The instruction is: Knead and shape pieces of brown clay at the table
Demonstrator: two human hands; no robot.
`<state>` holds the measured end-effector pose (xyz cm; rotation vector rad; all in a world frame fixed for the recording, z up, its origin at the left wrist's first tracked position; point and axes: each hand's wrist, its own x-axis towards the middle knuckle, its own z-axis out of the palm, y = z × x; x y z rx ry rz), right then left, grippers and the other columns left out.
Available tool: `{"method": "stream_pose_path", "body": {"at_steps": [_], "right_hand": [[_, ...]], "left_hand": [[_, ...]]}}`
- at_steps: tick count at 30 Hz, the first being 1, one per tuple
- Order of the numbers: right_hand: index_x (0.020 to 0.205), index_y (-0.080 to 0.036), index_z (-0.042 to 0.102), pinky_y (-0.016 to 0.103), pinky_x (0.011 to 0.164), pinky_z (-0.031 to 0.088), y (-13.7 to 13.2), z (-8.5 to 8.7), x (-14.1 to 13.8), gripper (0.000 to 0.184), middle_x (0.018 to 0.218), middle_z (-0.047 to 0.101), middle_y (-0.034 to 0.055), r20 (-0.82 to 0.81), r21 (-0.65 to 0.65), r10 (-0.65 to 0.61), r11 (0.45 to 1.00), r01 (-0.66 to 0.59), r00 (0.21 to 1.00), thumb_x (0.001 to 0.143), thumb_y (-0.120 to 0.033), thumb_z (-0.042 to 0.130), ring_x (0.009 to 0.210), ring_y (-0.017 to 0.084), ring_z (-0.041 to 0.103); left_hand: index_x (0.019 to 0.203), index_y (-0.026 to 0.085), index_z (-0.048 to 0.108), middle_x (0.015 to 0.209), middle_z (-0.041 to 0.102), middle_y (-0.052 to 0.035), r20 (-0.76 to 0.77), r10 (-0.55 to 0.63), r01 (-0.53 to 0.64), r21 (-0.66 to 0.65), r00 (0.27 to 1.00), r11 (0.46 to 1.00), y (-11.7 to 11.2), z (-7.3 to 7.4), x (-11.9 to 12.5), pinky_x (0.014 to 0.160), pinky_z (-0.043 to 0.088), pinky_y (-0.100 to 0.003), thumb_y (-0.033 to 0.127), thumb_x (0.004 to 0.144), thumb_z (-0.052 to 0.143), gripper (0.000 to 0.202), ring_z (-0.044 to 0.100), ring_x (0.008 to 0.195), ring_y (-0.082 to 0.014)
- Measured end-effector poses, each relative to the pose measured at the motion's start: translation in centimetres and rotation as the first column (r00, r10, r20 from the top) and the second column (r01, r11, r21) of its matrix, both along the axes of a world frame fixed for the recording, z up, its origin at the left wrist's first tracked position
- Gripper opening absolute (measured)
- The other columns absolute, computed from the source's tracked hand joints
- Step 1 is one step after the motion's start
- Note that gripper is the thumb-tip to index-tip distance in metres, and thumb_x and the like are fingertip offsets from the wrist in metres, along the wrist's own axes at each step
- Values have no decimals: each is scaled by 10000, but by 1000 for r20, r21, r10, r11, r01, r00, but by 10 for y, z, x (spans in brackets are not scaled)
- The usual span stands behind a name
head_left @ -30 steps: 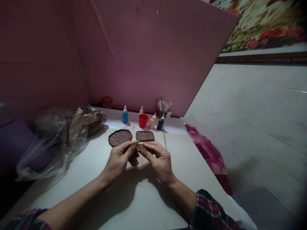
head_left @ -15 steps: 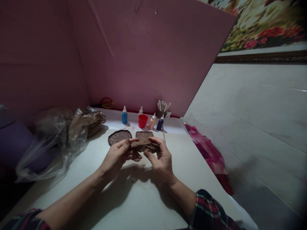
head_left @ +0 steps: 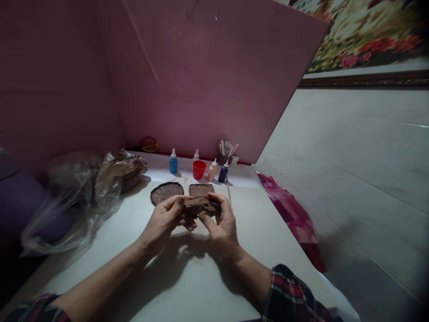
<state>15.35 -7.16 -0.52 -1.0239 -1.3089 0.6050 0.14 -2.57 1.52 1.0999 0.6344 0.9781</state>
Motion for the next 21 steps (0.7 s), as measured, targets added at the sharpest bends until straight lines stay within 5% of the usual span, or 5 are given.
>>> {"method": "stream_pose_path", "body": {"at_steps": [12, 17, 21], "right_hand": [[1202, -263, 476, 341, 929, 471, 1, -3, -1, 460, 1156, 562, 49, 9, -3, -14, 1000, 14, 1000, 792, -143, 647, 1059, 189, 580], [1237, -276, 447, 352, 963, 456, -1, -4, -1, 502, 1172, 555, 53, 32, 32, -15, 999, 14, 999, 795, -128, 631, 1081, 193, 573], [1244, -251, 447, 348, 944, 469, -3, -2, -1, 543, 1168, 545, 69, 174, 106, 29, 993, -48, 984, 761, -102, 645, 1070, 200, 569]], "left_hand": [[926, 103, 595, 611, 615, 2, -167, 78, -62, 104, 983, 993, -3, 5, 1, 470, 486, -238, 367, 794, 653, 301, 574, 479, -114], [1217, 180, 486, 878, 676, -38, -105, 41, -34, 67, 994, 997, -1, 3, -2, 601, 530, -277, 394, 803, 644, 492, 664, 675, -160], [1085, 133, 612, 1016, 688, -95, -145, -29, 35, 37, 989, 999, 0, 3, -3, 740, 513, -261, 323, 729, 736, 422, 656, 886, -190]]}}
